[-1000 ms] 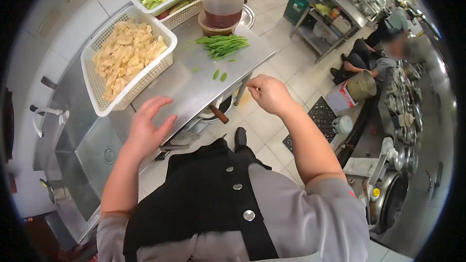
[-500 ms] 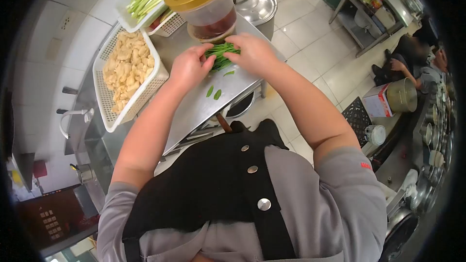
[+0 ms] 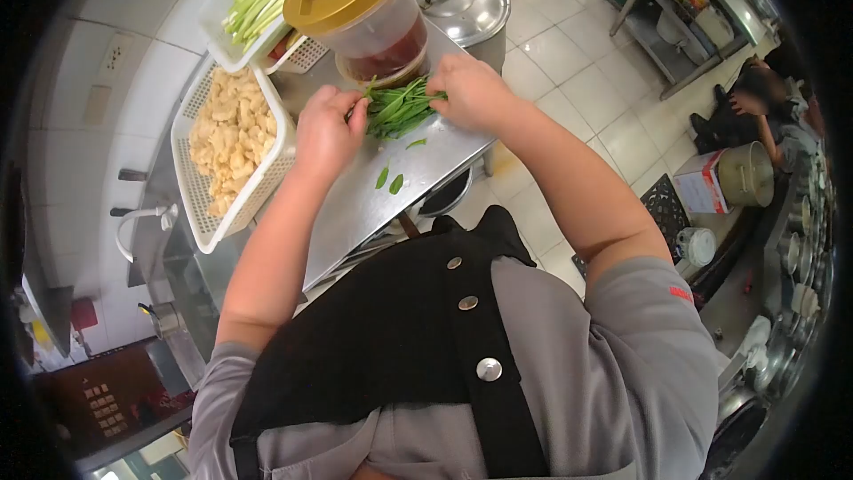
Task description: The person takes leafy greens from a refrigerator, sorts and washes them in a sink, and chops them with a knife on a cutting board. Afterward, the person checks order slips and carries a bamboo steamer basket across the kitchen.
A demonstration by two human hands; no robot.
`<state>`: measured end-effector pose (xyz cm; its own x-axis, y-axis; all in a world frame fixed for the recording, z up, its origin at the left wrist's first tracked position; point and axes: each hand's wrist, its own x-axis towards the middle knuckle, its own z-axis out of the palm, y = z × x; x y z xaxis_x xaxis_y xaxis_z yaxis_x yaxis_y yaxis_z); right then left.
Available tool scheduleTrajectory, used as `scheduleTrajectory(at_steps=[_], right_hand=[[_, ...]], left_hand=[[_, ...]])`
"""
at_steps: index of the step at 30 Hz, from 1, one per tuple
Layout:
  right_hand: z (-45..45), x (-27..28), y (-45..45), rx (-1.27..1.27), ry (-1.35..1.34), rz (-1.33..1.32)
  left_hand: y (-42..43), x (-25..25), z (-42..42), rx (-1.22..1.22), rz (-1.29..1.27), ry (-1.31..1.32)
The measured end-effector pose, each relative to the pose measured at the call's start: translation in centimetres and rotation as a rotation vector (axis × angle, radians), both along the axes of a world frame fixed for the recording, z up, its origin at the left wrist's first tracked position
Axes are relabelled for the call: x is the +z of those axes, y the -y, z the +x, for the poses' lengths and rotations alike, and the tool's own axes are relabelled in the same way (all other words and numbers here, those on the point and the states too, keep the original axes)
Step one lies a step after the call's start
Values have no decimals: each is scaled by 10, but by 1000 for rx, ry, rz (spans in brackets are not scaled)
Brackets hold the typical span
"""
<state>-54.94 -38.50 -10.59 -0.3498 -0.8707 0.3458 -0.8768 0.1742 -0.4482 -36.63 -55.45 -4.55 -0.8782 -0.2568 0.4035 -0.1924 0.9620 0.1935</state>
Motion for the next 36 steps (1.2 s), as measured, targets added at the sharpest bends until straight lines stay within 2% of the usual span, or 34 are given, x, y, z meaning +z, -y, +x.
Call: scheduleTrajectory(at_steps=[2,4,7,10,16,22,26,29,32,36], right_hand=[[3,1,-2,1,20,44],[4,6,3,-71,33,-43],[-3,-1,16,-57,53,-68],[-6,-2,16,-33,78,-40],[-5,7,7,7,123,11],[-17,0,12,-40,133,14],[-19,-9,20,-124,16,-57],[-32,-17,29,-119,29,136],[-37,-18,32,-106,33,156],[-35,-15,28,-40,-45,42]], left_hand=[[1,3,-2,-22,-26,-12],[0,0,-6,-35,25,27],[-5,-8,-11,62,227,136],[-12,-11,-16,78,316,165],[-16,-20,-28,20,182,330],[-5,-36,-27,23,142,188],[-5,-39,-22,26,118,268],[-7,-40,-20,12,120,286],[-9,-42,-20,-1,104,309],[-11,-43,-18,-28,69,351]])
